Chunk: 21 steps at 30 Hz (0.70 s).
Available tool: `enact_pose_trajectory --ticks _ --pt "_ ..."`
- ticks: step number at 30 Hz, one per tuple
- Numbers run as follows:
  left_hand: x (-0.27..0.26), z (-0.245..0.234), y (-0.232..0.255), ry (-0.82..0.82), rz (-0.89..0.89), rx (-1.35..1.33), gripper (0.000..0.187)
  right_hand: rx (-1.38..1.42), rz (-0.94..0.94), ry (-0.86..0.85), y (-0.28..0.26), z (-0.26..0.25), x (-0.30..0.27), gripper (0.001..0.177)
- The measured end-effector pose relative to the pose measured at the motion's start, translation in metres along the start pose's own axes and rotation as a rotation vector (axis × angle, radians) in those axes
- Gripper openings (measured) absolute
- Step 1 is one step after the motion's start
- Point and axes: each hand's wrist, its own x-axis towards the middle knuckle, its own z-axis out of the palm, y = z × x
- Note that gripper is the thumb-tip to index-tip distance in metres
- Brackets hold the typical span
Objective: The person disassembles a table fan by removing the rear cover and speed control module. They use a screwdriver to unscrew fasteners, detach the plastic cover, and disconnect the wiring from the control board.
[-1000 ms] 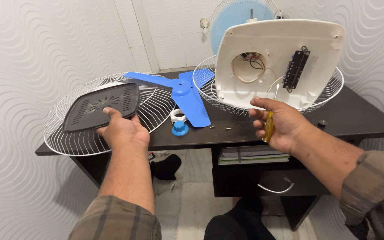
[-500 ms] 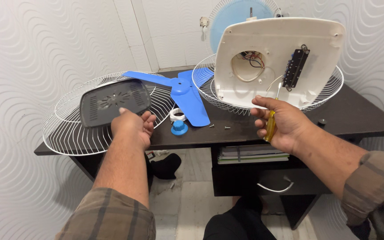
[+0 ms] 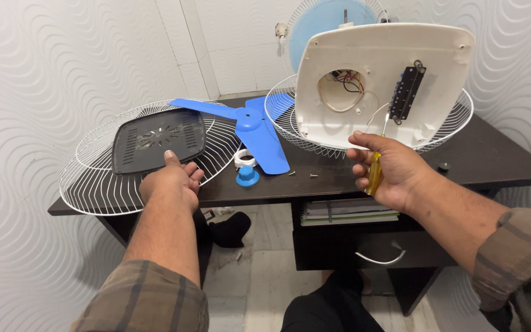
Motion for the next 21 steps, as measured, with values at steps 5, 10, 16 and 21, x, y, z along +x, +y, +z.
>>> enact_pose_trajectory --ticks 5,10,16,21 --pt "-0.009 -0.003 -0.009 0.005 0.025 0.015 0.044 -0.010 0.004 0.007 0.002 0.000 0.000 0.018" --pt "-0.016 -0.002 -0.025 0.003 0.185 -0.022 0.043 -0.019 0.000 0.005 0.003 -0.003 -0.001 0.018" --pt "-0.041 0.001 -0.060 -0.083 0.540 0.196 0.037 0.019 -0.001 0.023 0.006 -0.016 -0.001 0.016" --pt "-0.063 0.007 -0.097 -0.237 0.793 0.463 0.025 0.055 -0.070 0.079 0.013 -0.037 0.007 0.019"
